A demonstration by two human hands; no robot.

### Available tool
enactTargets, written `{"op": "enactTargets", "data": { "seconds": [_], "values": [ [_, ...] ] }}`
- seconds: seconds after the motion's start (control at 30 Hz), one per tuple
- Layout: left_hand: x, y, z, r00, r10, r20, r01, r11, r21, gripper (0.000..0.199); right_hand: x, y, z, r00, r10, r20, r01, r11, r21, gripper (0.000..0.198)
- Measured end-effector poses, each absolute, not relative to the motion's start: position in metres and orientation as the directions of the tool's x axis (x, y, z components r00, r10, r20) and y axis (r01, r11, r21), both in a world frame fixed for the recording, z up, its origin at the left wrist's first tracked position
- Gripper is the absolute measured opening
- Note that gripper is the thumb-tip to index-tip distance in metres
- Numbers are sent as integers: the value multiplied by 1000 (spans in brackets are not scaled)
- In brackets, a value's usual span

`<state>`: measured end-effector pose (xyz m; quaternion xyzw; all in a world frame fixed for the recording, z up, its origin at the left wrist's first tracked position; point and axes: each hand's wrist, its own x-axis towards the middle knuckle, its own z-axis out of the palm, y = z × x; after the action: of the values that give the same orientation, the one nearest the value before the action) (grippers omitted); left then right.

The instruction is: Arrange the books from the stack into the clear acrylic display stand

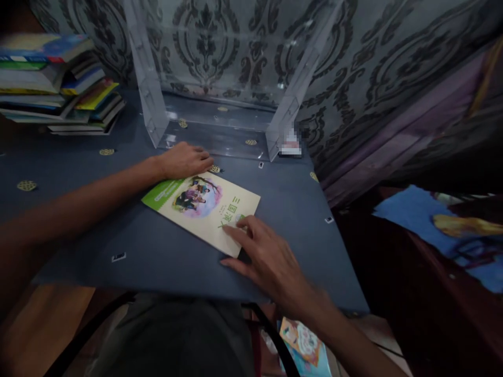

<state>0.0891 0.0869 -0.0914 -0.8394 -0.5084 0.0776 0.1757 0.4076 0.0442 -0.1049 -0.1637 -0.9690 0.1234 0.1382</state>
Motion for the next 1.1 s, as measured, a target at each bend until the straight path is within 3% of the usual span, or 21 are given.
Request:
{"op": "enactTargets", "data": {
  "seconds": [0.2,0.37,0.47,0.77,1.1],
  "values": [
    [89,85,-102,362,918,164,919,-321,-230,39,406,52,-93,-946,283,156,242,941,-237,46],
    [85,88,-107,295,935,197,955,-282,-89,38,409,50,-88,-954,232,189,190,957,-218,23],
    [84,88,-108,279,938,204,960,-275,-48,39,409,51,-86,-949,200,244,135,956,-261,20],
    [82,87,-107,310,922,232,950,-292,-108,41,401,62,-64,-968,177,178,88,903,-420,30],
    [83,87,-108,274,939,209,961,-258,-105,40,404,63,-67,-965,152,215,46,901,-432,28]
  ]
}}
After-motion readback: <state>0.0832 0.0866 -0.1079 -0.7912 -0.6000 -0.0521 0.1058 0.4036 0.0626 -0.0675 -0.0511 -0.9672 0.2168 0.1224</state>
